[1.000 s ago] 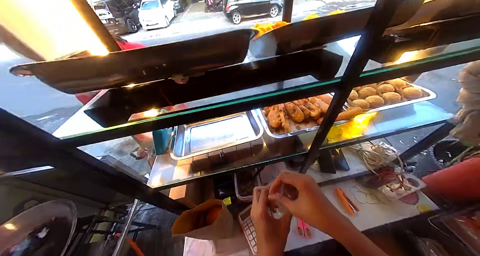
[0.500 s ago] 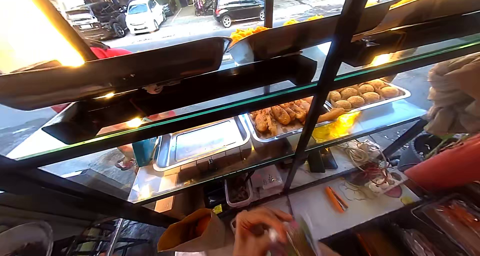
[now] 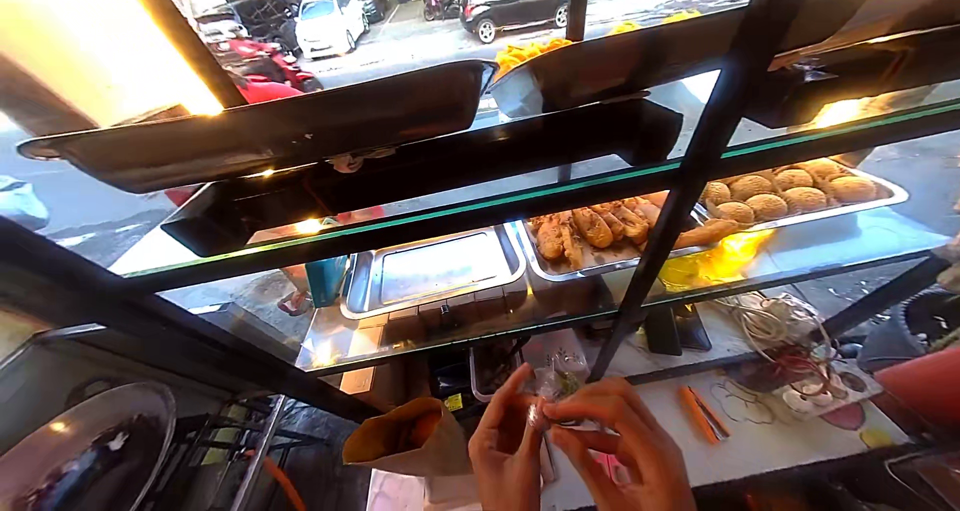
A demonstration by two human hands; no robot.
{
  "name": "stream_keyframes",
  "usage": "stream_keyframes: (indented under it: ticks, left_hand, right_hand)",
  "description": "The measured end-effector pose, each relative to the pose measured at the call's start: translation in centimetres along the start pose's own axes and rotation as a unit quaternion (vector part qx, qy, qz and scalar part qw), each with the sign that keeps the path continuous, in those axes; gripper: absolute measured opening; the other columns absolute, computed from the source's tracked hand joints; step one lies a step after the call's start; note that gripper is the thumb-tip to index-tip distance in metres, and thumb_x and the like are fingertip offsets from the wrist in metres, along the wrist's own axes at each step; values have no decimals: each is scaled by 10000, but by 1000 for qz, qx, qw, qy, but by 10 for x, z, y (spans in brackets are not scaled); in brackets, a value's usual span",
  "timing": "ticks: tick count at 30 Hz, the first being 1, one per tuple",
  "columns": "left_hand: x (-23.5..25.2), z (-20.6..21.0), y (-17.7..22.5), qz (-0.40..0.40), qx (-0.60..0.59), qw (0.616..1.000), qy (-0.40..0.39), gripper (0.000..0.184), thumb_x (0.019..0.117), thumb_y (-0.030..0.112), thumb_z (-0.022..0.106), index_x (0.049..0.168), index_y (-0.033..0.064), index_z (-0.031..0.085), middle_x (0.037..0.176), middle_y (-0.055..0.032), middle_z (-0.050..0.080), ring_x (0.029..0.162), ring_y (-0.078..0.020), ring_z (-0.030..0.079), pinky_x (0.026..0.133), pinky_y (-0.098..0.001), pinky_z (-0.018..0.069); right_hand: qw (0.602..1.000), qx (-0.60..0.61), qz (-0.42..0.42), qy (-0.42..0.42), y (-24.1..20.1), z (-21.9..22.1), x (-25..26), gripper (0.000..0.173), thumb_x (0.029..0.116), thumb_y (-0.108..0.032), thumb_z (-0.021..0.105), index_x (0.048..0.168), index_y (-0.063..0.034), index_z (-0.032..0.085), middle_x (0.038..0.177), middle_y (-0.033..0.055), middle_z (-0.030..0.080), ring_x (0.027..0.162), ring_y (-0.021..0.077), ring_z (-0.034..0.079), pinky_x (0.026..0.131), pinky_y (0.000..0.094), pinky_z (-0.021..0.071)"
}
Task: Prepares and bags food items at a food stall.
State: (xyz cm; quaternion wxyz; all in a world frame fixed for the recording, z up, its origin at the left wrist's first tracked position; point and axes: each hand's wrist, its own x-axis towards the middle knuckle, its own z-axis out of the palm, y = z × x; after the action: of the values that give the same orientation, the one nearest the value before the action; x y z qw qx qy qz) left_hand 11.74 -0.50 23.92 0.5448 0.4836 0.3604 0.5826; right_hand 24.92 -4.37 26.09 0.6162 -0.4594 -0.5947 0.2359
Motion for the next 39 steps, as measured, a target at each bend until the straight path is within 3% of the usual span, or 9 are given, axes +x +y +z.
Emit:
stream_keyframes:
  ticks: [4, 8, 13, 17, 20, 23, 33, 37, 39]
  left_hand:
    - [-15, 4, -14, -141, -120, 975, 124, 255, 958, -81, 560, 1176, -87, 692, 1008, -91, 762, 878, -100, 729, 823, -267, 607]
    - [-19, -1, -16, -194, -161, 945, 209, 245, 957, -95, 573, 1174, -92, 688, 990, -119, 760, 818, -143, 736, 777, -292, 622]
    - [-23, -8, -2, -203, -145, 932, 263, 194, 957, -85, 594, 1133, -120, 668, 926, -135, 753, 779, -157, 737, 756, -306, 627]
    - [-35, -40, -12, -115, -72, 963, 232, 179, 918, -82, 651, 1089, -85, 704, 900, -107, 750, 764, -143, 731, 729, -309, 635]
    - [-33, -75, -12, 15, 130, 977, 166, 99, 895, 11, 713, 987, -25, 715, 936, -73, 655, 852, -110, 675, 731, -252, 618]
    - [-24, -125, -4, 86, 263, 956, 97, 63, 887, 167, 759, 922, 115, 764, 1098, -64, 584, 1120, -146, 537, 963, -283, 478]
    - [-10, -254, 22, 60, 196, 974, -94, 202, 945, 258, 698, 906, 70, 761, 1379, -190, 485, 1387, -257, 365, 1176, -434, 305]
    - [2, -275, 28, 75, 199, 977, 18, 196, 859, 253, 808, 917, 73, 759, 1339, -188, 533, 1346, -250, 442, 1132, -400, 404]
    - [14, -283, 41, 110, 258, 956, 90, 502, 732, 310, 906, 1087, 17, 704, 1320, -235, 550, 1309, -300, 492, 1086, -425, 453]
  right_hand:
    - [992, -102, -70, -34, 27, 15, -8, 131, 922, -47, 749, 1052, -36, 744, 1090, 96, 704, 1025, 135, 714, 867, 257, 636]
    - [981, -144, -89, -96, 47, 19, -10, 163, 931, -75, 724, 1087, -91, 769, 1086, 39, 750, 1239, 203, 640, 1079, 332, 528]
    - [978, -146, -113, -95, 56, 38, -15, 140, 899, -104, 758, 1039, -106, 768, 1031, 26, 755, 1179, 182, 668, 1038, 315, 549]
    - [990, -93, -81, -68, 53, 69, -17, 104, 883, -84, 751, 985, -99, 762, 999, 29, 752, 1032, 129, 711, 914, 286, 607]
    - [997, -1, 39, -65, 34, 93, -14, 160, 849, -13, 749, 1007, -15, 722, 979, 53, 749, 855, 126, 739, 752, 300, 658]
    - [986, 58, 140, -69, 19, 118, -18, 272, 851, 17, 730, 1122, 20, 702, 1020, 75, 748, 883, 166, 745, 745, 344, 664]
    - [947, 173, 214, -164, 18, 201, -22, 157, 885, 58, 680, 1026, 33, 745, 987, 90, 769, 885, 150, 741, 802, 335, 635]
    - [944, 156, 223, -185, 12, 229, -13, 160, 908, 12, 723, 1065, 33, 738, 1031, 105, 770, 942, 186, 747, 863, 372, 637]
    - [950, 158, 218, -157, 15, 244, -11, 139, 907, 23, 707, 1042, 28, 740, 978, 87, 772, 888, 163, 742, 835, 357, 629]
